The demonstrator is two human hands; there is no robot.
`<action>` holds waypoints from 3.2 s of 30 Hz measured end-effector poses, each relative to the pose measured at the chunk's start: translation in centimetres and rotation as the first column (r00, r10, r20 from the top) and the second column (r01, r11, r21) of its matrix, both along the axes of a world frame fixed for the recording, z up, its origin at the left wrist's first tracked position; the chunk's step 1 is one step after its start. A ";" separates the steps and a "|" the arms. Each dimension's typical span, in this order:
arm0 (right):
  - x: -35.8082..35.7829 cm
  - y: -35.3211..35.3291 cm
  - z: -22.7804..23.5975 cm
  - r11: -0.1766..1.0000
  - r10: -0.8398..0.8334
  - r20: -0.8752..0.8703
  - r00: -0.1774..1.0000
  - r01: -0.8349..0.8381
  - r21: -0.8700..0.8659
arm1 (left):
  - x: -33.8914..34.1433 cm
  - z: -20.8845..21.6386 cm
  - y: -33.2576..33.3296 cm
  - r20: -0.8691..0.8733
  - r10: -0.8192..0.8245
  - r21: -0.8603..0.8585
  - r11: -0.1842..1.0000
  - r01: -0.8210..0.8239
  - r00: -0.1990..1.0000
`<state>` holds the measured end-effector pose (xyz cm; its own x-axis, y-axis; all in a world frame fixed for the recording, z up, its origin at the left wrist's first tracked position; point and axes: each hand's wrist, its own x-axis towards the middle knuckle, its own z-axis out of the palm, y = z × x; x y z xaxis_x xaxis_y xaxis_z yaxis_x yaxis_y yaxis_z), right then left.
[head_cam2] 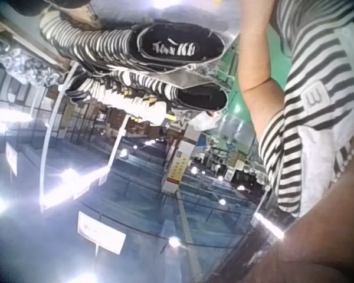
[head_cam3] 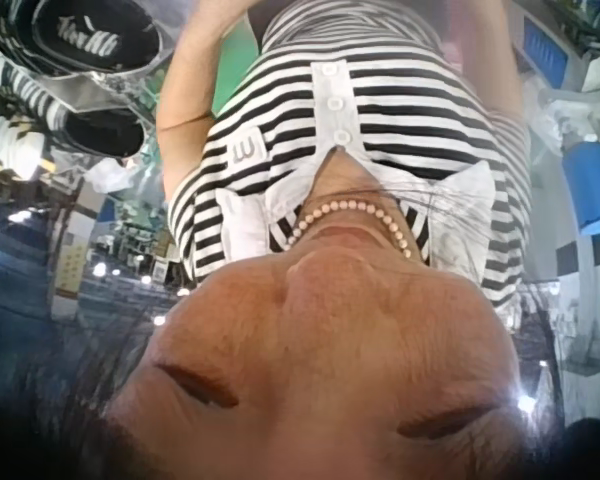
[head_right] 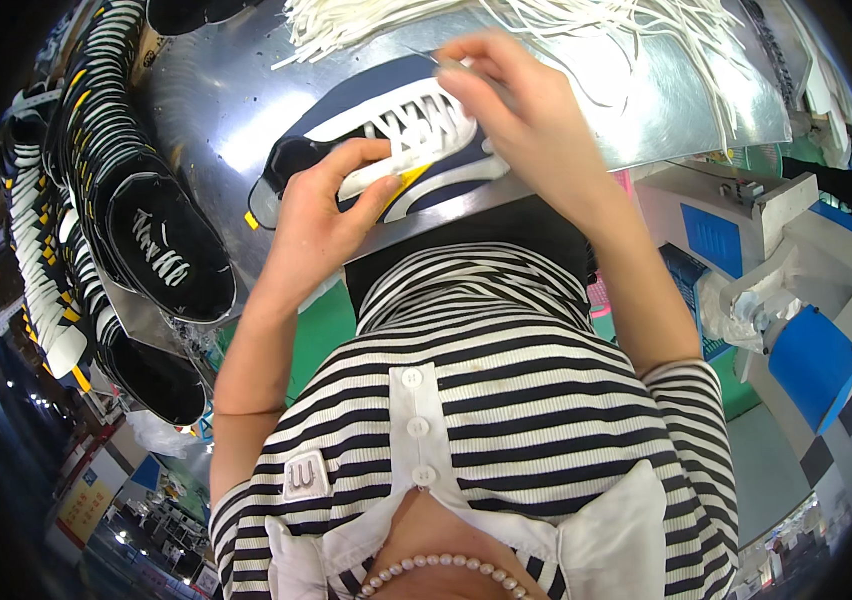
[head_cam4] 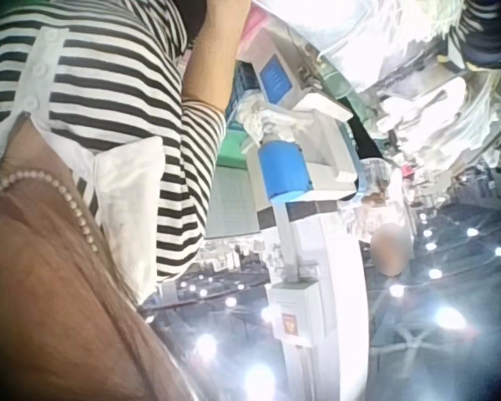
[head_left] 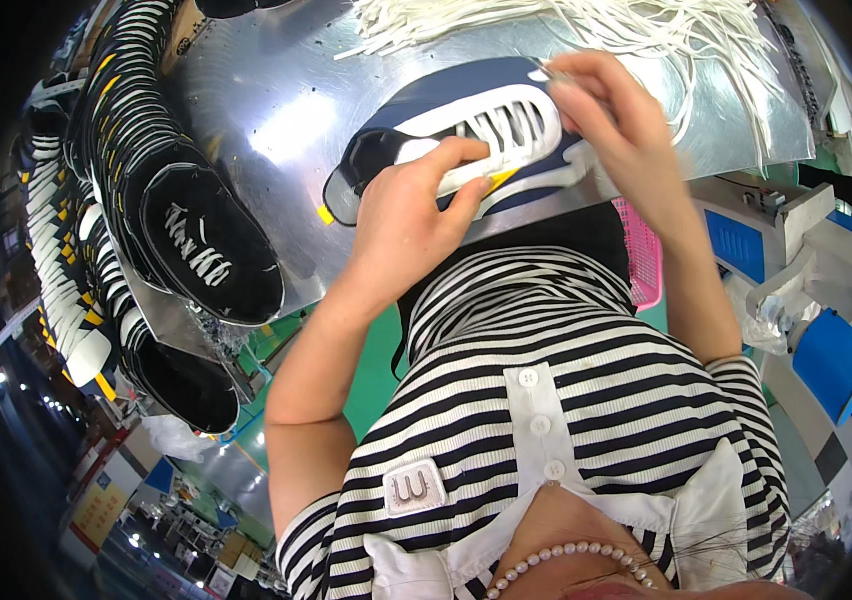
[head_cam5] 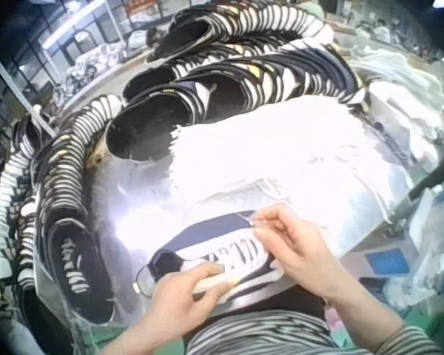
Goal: The person laces shoe uppers by threading cords through the eyelets with a handheld needle tool and sets each completed upper aside.
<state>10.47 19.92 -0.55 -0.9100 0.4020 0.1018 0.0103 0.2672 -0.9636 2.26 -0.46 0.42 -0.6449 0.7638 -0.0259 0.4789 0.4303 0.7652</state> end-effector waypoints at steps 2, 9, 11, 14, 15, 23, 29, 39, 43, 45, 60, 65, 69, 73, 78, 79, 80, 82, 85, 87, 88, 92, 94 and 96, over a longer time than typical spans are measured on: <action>-2.0 -0.7 -3.0 0.984 -0.074 -0.058 0.996 0.082 0.157 | -0.1 1.3 0.4 0.081 -0.077 -0.102 0.991 0.085 0.994; -2.3 -0.8 -2.9 0.984 -0.099 -0.061 0.993 0.107 0.144 | 0.4 1.9 -1.5 -0.439 -0.177 -0.043 0.983 0.176 0.881; -1.7 -0.6 -3.1 0.987 -0.112 -0.088 0.990 0.101 -0.124 | 2.1 -0.3 -4.8 -0.677 0.007 0.085 0.994 0.069 0.736; -1.4 -0.5 -3.7 0.986 -0.022 -0.082 0.996 0.008 -0.164 | 7.3 -4.9 -7.8 -0.098 0.564 0.321 0.798 -0.510 0.820; -1.5 -0.8 -3.6 0.999 -0.010 -0.114 0.993 0.004 -0.054 | 8.0 -4.4 -6.5 0.319 0.586 0.304 0.681 -0.666 0.745; -4.0 -1.2 -1.6 0.681 0.417 0.001 0.909 -0.312 -0.663 | 4.1 -0.6 -4.6 0.809 -0.456 0.575 0.480 -0.662 0.372; -3.3 -4.5 -2.4 0.589 0.354 0.047 0.934 -0.183 -0.787 | 7.1 9.1 -1.9 0.865 0.028 0.451 0.394 -0.801 0.501; -3.4 -3.1 -3.0 0.744 0.342 0.172 0.924 -0.154 -0.651 | -13.7 -1.9 -16.6 -0.579 0.813 0.215 0.222 -0.951 0.059; -5.2 -1.5 -3.6 0.938 0.127 0.091 0.988 -0.090 -0.335 | -22.0 -4.5 -23.0 -0.780 0.550 0.004 0.482 -0.876 0.299; -7.2 -0.8 -3.1 1.000 -0.026 0.078 0.997 0.025 0.017 | -25.4 -6.1 -27.8 -0.865 0.474 0.239 0.677 -0.696 0.164; -18.6 4.9 -2.8 0.641 0.067 -0.154 0.986 0.076 0.764 | -9.6 2.3 -3.9 -0.592 0.393 0.118 0.906 -0.406 0.704; -16.4 5.9 -2.3 0.692 0.063 -0.242 0.968 0.133 0.709 | -23.0 6.7 8.6 -0.884 0.232 0.157 0.965 -0.209 0.406; -16.1 4.6 -1.8 0.778 0.106 -0.236 0.966 0.067 0.624 | -31.9 5.2 10.7 -0.832 -0.051 -0.261 0.915 -0.308 0.553; -14.9 5.6 -0.9 0.872 0.065 -0.218 0.974 0.051 0.488 | -30.6 9.4 8.4 -0.964 -0.076 -0.139 0.961 -0.238 0.255; -12.7 7.8 -0.7 0.968 -0.022 -0.206 0.978 0.073 0.240 | -24.0 16.0 3.5 -0.917 0.230 0.040 0.866 -0.499 0.327; -12.4 7.7 -0.4 0.985 -0.020 -0.161 0.987 0.047 0.164 | -22.6 16.1 3.2 -0.864 0.282 -0.007 0.821 -0.570 0.417; -12.4 7.3 -0.3 0.999 -0.018 -0.150 0.989 0.025 0.041 | -20.9 15.3 3.3 -0.823 0.257 -0.118 0.795 -0.596 0.507; -12.4 5.2 0.8 0.990 0.034 -0.199 0.979 -0.061 -0.130 | -21.4 8.1 1.6 -0.825 0.188 -0.039 0.922 -0.386 0.532; -10.4 2.8 4.4 0.926 0.083 -0.244 0.966 -0.165 -0.340 | -19.4 3.0 0.0 -0.834 0.100 -0.120 0.926 -0.357 0.542; -7.7 2.9 6.9 0.893 0.153 -0.162 0.975 -0.207 -0.400 | -18.5 3.0 -0.8 -0.873 0.278 0.068 0.883 -0.465 0.400; -6.3 3.1 8.1 0.899 0.140 -0.175 0.975 -0.199 -0.390 | -16.7 3.7 -1.2 -0.863 0.306 0.069 0.860 -0.506 0.402; -3.0 0.0 14.0 0.718 0.301 -0.368 0.880 -0.463 -0.520 | -12.1 -0.8 -8.7 -0.659 0.593 0.124 0.693 -0.711 0.463; -1.2 -1.2 16.1 0.618 0.379 -0.436 0.816 -0.574 -0.537 | -10.6 -3.7 -10.0 -0.393 0.713 0.097 0.660 -0.745 0.580; 0.2 -2.1 17.5 0.476 0.457 -0.536 0.710 -0.704 -0.527 | -9.7 -4.1 -10.2 -0.393 0.743 0.175 0.638 -0.750 0.541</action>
